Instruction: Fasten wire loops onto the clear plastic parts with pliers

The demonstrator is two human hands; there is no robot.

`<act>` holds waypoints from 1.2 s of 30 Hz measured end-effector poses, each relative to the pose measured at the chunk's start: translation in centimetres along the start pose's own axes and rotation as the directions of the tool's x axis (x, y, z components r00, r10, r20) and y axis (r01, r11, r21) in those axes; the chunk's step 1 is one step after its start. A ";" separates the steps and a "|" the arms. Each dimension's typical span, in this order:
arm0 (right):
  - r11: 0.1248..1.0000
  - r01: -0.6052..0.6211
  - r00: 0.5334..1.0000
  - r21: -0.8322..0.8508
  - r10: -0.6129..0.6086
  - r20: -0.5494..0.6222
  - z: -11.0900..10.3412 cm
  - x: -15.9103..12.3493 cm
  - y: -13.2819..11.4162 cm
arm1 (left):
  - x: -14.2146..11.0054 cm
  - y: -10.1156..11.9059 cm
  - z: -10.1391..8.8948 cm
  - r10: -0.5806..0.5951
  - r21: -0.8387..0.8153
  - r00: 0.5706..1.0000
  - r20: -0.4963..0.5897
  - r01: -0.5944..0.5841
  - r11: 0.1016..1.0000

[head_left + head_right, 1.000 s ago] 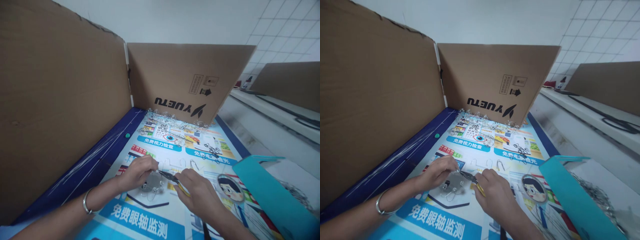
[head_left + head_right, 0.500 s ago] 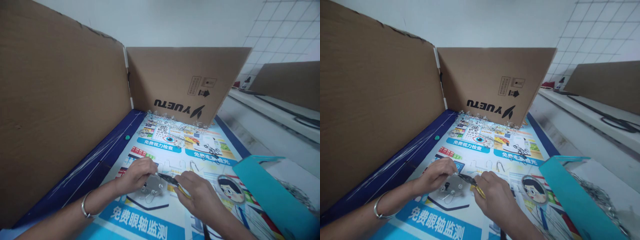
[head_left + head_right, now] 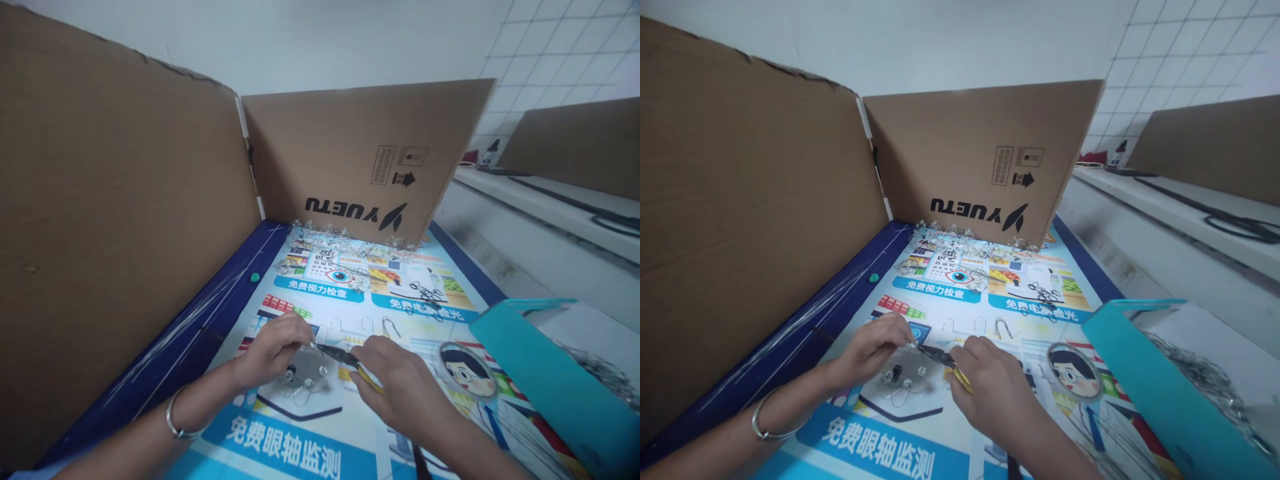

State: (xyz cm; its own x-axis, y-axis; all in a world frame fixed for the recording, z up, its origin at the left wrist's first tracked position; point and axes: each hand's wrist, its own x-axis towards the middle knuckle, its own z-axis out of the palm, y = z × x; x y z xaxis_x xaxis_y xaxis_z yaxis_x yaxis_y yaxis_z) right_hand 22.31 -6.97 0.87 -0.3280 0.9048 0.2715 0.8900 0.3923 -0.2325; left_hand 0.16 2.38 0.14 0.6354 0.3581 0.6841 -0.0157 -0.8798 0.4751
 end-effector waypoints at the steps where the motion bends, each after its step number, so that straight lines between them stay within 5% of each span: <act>1: 1.000 -0.002 1.000 0.012 0.002 0.006 -0.1 0.0 0.0 | 0.0 -0.1 0.0 -0.012 -0.018 1.000 -0.003 0.012 1.000; 15: 0.899 -0.015 0.995 0.439 -0.028 0.091 -0.8 0.5 0.5 | -0.6 -0.6 -0.2 -0.295 -0.367 0.956 0.015 0.279 0.887; 23: 0.826 0.013 0.989 0.564 -0.092 0.112 -0.9 0.7 0.2 | -0.1 -0.1 -0.3 -0.252 -0.552 0.964 0.086 0.257 0.793; 36: 0.838 0.096 0.972 0.537 -0.195 0.131 -1.4 0.4 -0.5 | -0.4 0.1 -0.5 -0.280 -0.649 0.932 0.232 0.363 0.668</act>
State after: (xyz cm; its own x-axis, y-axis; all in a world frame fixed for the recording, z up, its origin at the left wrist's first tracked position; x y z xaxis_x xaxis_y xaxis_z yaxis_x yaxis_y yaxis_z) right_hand 22.17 -7.01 2.41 -0.5341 0.8244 0.1872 0.5439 0.5046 -0.6704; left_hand -0.45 2.29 0.18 0.7756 0.5072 0.3758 -0.2814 -0.2551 0.9251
